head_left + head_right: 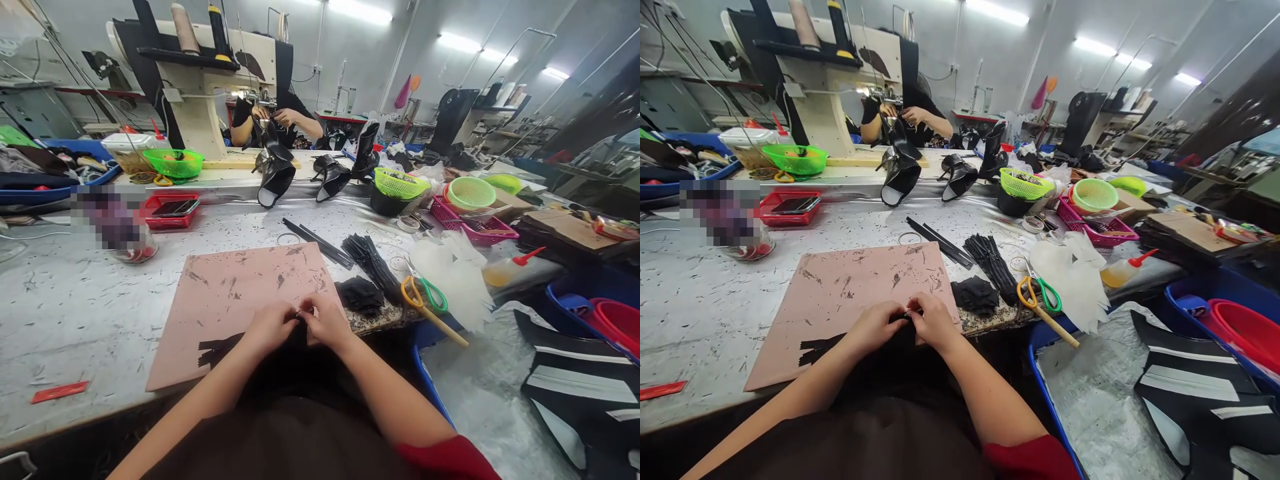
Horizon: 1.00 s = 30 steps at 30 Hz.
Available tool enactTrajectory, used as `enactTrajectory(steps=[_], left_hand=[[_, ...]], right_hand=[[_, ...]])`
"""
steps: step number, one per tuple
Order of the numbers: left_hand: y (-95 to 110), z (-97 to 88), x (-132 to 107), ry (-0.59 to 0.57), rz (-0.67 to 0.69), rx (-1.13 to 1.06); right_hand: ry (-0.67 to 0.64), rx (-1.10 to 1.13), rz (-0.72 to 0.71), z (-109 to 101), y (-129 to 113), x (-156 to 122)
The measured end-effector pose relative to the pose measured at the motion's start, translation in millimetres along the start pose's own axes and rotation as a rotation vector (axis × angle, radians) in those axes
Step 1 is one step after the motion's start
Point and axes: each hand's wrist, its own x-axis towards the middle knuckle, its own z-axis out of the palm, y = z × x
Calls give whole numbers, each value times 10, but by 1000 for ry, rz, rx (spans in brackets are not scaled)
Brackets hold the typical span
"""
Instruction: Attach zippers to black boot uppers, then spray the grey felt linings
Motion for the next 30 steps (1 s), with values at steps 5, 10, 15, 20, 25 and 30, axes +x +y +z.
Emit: enactTrajectory(steps=[5, 10, 15, 20, 25, 30], left_hand=[[6, 37, 5, 56, 12, -30], [14, 46, 1, 72, 21, -42], [-1, 48, 14, 37, -18, -89], [-48, 60, 32, -7, -53, -155], [-49, 12, 22, -47, -33, -172], [-7, -72, -47, -87, 5, -113]], right_hand=[[27, -245, -150, -42, -35, 17], [30, -511, -344, -29, -52, 39], [17, -318, -291, 7, -46, 7], [99, 177, -13, 81, 2, 0], [193, 400, 220, 108, 26, -22], [128, 494, 360, -414, 90, -299]])
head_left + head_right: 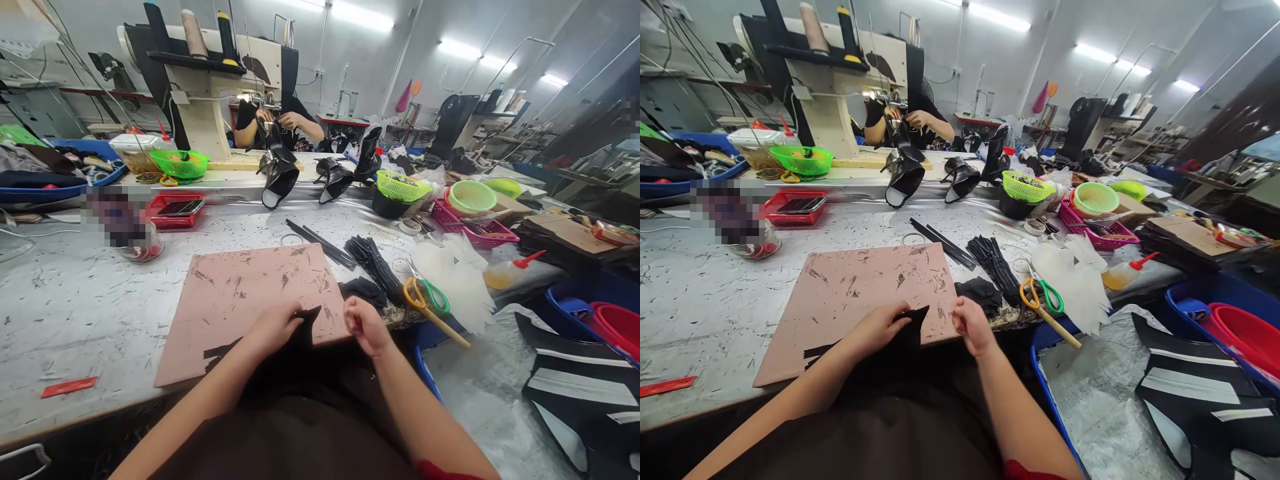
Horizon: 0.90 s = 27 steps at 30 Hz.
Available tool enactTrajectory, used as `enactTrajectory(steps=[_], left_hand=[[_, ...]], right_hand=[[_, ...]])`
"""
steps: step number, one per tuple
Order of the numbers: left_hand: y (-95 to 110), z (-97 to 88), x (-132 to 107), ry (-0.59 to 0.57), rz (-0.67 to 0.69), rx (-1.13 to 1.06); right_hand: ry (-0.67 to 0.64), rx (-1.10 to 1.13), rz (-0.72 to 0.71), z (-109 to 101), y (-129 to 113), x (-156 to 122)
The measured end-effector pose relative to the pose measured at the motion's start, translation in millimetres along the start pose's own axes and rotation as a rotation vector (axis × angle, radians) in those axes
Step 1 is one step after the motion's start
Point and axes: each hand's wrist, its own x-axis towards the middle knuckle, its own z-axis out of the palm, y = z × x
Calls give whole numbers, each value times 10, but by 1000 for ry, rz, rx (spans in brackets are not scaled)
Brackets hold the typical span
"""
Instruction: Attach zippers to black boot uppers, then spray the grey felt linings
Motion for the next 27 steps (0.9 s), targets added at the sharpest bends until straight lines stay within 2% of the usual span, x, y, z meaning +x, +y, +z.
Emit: enactTrajectory(steps=[2, 4, 8, 10, 12, 14, 17, 21, 24, 27], left_hand=[[52, -9, -77, -23, 35, 35], [125, -5, -190, -56, 111, 74], [191, -21, -485, -94, 279, 62], [100, -74, -656, -102, 223, 11], [-75, -151, -843, -139, 71, 22], [-274, -228, -1041, -193, -63, 77], [-455, -319, -1335, -202, -154, 71], [-355, -469, -1680, -76, -178, -40], [-176, -664, -1834, 72, -50, -172], [-57, -918, -1777, 301, 104, -203]], right_hand=[[-148, -152, 68, -189, -34, -151], [-259, -259, 89, -201, -32, -307], [-455, -96, 69, 218, 27, -579], [-515, -86, 125, 428, 50, -674], [-511, -157, 171, 531, 65, -726], [-482, -241, 202, 542, 65, -744], [-452, -343, 212, 500, -12, -782], [-433, -397, 105, 421, -408, -960], [-394, -360, -7, 282, -884, -1062], [-280, -320, -184, 175, -1332, -887]])
